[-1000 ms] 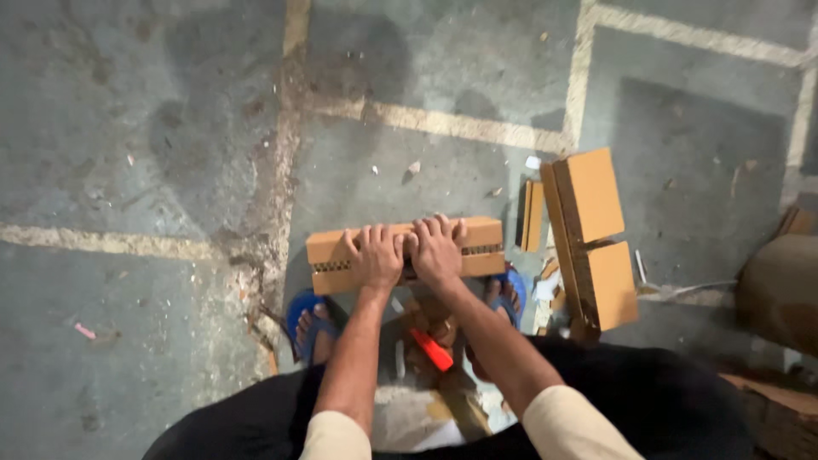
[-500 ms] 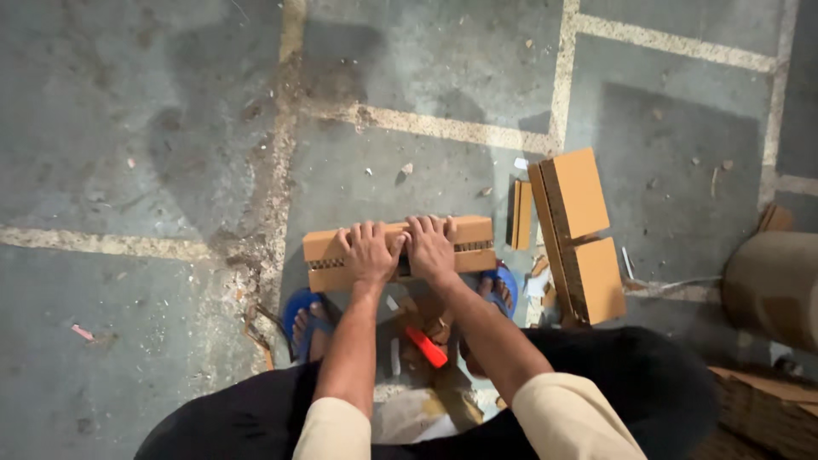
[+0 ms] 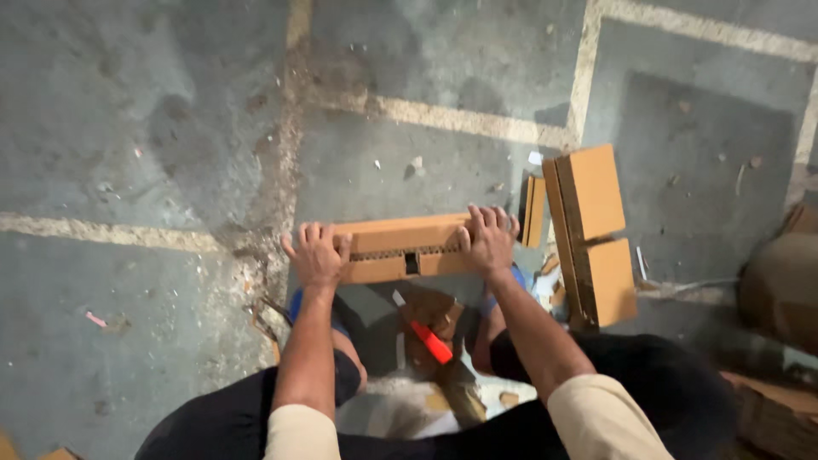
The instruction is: The person sits on the floor and assembles flat cardboard pieces into box shapes by folding and interlocking the flaps. They repeatedly pick up new pieces, fold them, and press the edges to form the box structure.
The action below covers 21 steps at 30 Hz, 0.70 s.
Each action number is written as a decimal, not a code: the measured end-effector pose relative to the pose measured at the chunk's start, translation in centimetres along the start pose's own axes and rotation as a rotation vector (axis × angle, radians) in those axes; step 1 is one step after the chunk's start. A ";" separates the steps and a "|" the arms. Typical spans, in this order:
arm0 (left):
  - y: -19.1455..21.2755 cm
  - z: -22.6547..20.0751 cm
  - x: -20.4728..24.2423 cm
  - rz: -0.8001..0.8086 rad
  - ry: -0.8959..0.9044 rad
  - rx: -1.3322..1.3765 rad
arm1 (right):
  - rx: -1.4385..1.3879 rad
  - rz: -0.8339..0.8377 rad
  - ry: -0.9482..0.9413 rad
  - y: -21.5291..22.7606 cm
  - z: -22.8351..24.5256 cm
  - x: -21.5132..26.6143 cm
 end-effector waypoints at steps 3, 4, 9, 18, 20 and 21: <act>0.8 0.0 -1.7 0.048 0.044 -0.040 | 0.003 0.003 -0.044 0.2 -0.2 -1.5; 0.9 -0.3 -1.0 0.063 0.062 -0.057 | 0.022 0.025 -0.070 0.0 -0.5 -0.8; 0.9 -7.1 0.0 -0.046 -0.045 0.044 | 0.064 -0.050 0.057 -2.0 2.0 0.2; 1.2 -12.3 -0.1 -0.071 -0.050 0.115 | -0.051 -0.011 0.021 -4.9 8.8 0.3; 1.1 -12.3 0.2 -0.038 -0.064 0.128 | -0.035 0.017 0.013 -4.5 8.8 0.6; 1.0 -12.3 0.5 -0.024 -0.067 0.135 | -0.038 0.029 0.013 -4.2 8.6 0.7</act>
Point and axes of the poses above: each hand's wrist, its own x-axis away from the middle knuckle, its own y-axis out of the back of the hand, z = x × y, the point moved 7 cm from there along -x, towards the middle knuckle, and after that the axes turned 13 degrees about -x, right-handed, at the moved point
